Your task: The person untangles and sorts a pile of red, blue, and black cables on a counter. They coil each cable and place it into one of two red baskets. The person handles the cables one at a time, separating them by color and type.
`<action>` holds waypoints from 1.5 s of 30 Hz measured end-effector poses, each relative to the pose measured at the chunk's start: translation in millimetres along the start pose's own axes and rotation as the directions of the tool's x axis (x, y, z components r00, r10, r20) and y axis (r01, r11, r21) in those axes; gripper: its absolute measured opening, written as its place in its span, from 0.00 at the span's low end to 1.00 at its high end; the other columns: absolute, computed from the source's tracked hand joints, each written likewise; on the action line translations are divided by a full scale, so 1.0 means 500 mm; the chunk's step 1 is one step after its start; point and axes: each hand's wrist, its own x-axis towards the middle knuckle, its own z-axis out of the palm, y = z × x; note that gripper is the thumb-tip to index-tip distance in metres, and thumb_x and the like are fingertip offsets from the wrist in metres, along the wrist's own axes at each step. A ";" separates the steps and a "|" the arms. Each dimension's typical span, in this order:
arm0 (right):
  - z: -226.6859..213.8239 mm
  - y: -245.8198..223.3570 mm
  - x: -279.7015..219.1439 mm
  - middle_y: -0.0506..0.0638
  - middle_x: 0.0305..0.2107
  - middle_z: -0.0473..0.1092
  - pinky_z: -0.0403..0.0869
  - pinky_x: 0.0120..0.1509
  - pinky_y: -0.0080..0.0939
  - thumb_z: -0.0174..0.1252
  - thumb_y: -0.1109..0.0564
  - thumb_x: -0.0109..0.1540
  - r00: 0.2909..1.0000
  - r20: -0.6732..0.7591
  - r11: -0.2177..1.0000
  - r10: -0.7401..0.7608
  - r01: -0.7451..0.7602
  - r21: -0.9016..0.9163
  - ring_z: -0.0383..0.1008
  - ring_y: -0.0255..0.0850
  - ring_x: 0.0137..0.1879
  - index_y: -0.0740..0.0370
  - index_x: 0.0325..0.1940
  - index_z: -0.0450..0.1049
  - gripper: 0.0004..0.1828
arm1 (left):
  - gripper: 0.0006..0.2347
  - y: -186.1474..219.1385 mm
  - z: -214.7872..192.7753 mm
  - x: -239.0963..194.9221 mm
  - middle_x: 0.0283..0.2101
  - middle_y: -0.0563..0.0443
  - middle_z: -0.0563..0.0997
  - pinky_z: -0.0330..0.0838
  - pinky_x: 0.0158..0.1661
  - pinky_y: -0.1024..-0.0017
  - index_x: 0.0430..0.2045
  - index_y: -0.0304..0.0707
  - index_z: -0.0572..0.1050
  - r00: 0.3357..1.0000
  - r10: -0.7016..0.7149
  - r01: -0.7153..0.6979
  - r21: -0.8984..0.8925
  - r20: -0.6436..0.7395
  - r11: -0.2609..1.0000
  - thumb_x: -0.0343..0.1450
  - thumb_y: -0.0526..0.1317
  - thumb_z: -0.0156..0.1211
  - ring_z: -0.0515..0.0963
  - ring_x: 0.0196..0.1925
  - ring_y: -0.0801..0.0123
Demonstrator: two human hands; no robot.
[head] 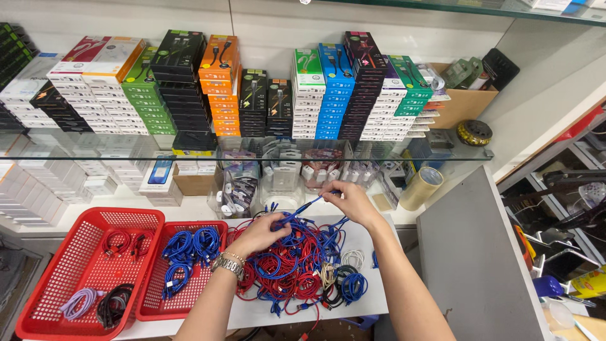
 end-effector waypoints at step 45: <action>0.247 0.172 -0.005 0.51 0.35 0.77 0.74 0.53 0.40 0.57 0.53 0.69 0.920 0.392 0.996 0.005 -0.039 0.078 0.75 0.42 0.45 0.63 0.48 0.78 0.11 | 0.16 -0.099 0.005 0.033 0.22 0.53 0.77 0.61 0.21 0.79 0.29 0.32 0.78 0.966 -0.141 -0.069 -0.744 -0.216 0.665 0.77 0.48 0.51 0.74 0.20 0.77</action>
